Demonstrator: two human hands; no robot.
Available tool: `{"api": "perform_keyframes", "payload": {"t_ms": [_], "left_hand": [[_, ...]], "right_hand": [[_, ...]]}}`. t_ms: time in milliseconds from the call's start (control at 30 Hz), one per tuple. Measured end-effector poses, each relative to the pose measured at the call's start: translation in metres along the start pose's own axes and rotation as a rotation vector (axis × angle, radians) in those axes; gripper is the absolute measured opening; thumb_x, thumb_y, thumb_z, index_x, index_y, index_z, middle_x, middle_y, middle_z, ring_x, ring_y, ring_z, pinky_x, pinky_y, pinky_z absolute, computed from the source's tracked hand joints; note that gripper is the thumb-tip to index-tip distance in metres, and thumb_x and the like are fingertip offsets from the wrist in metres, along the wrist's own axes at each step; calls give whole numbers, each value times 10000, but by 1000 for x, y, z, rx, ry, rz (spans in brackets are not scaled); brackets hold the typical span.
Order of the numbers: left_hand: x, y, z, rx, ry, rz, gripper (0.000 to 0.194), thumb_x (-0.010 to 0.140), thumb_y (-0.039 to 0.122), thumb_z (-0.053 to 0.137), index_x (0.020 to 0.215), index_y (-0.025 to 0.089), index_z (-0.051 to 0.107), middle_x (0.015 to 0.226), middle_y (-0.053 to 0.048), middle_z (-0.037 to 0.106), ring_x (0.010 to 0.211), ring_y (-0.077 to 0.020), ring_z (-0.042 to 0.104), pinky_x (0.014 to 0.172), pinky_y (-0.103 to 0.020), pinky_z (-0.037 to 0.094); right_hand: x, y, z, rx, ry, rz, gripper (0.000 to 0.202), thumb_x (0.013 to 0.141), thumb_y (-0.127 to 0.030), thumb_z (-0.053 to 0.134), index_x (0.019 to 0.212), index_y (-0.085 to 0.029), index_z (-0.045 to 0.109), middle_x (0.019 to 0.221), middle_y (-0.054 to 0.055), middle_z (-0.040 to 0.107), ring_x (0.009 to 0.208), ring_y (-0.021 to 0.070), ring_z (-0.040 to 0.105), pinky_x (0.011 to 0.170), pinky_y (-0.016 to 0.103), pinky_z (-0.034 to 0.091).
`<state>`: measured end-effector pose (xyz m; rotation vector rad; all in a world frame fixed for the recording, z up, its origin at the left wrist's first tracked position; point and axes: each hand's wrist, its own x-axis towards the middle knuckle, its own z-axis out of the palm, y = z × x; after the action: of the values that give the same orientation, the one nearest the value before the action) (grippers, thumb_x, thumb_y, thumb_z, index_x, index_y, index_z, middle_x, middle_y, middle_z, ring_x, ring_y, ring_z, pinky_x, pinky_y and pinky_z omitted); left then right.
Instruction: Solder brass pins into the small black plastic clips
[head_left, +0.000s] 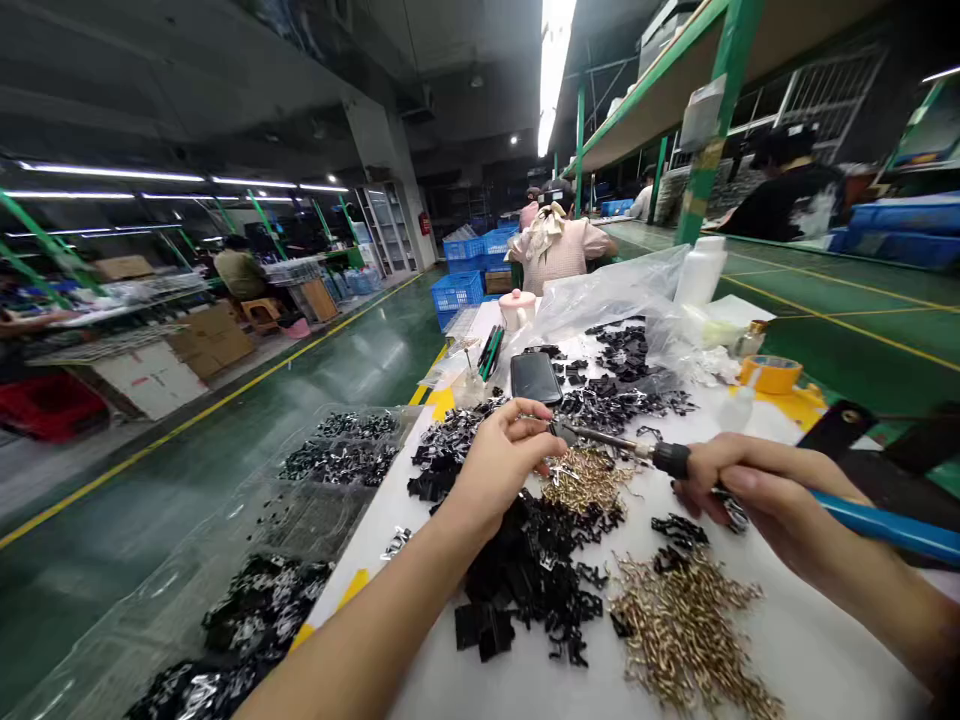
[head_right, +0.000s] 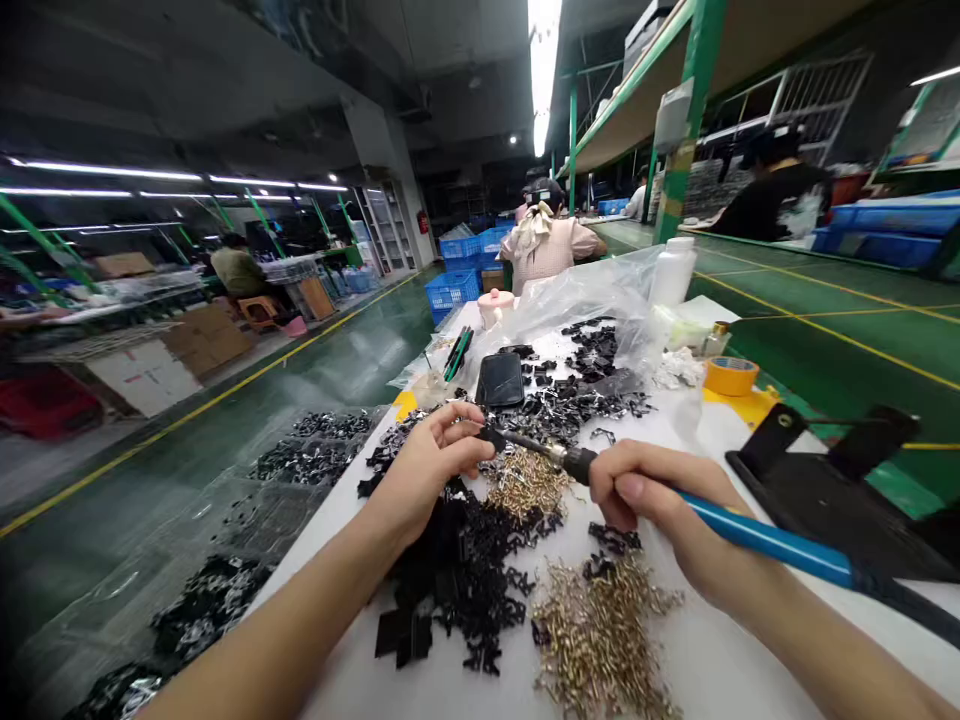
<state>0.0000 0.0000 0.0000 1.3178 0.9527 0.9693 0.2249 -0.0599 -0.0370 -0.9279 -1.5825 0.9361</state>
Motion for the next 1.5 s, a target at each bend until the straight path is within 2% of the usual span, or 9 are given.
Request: {"api": "perform_keyframes", "payload": {"t_ms": [233,367,533,1067,1333,1500], "left_hand": [[3,2,0,15,18,-18,248,641,114,641,844,169,509,648,38,511,559,-63,469,529,-182,410],[4,3,0,39,41,-19,264,637,113,644,866,165,524,663,32,535,573,-65,519,609,-202,441],[6,0,0,60,17,-11,267,644,125,638,889,167,541,716,-2,586,635,-104,578,695,-259,467],[4,0,0,122,1,-1,246,646,129,636,870,172,543,691,3,558,626,-105,555,662,-263,444],[3,1,-1,109,-14,-16,249,658,136,638,881,171,533,688,8,562,642,-108,585,682,-254,443],[5,2,-1,66,24,-22,259,642,129,645,869,166,526,677,22,551,625,-93,573,690,-244,461]], "right_hand": [[-3,-4,-1,0,-5,-19,227,875,-339,429,733,-234,571,616,9,508,635,161,482,517,268,339],[-2,-6,-1,-32,-19,-10,235,877,-336,435,737,-229,589,660,17,553,570,131,434,485,246,341],[0,-8,2,-51,-31,-4,238,866,-359,457,722,-230,596,627,13,534,550,124,431,467,235,341],[1,-6,0,14,9,86,241,842,-376,480,700,-223,600,610,3,534,536,126,440,517,276,322],[3,-5,-1,25,-5,54,238,851,-361,466,714,-215,596,635,7,548,542,127,450,517,276,327],[1,-8,-3,-7,9,51,250,841,-377,470,708,-204,592,637,17,552,531,129,447,499,275,326]]}}
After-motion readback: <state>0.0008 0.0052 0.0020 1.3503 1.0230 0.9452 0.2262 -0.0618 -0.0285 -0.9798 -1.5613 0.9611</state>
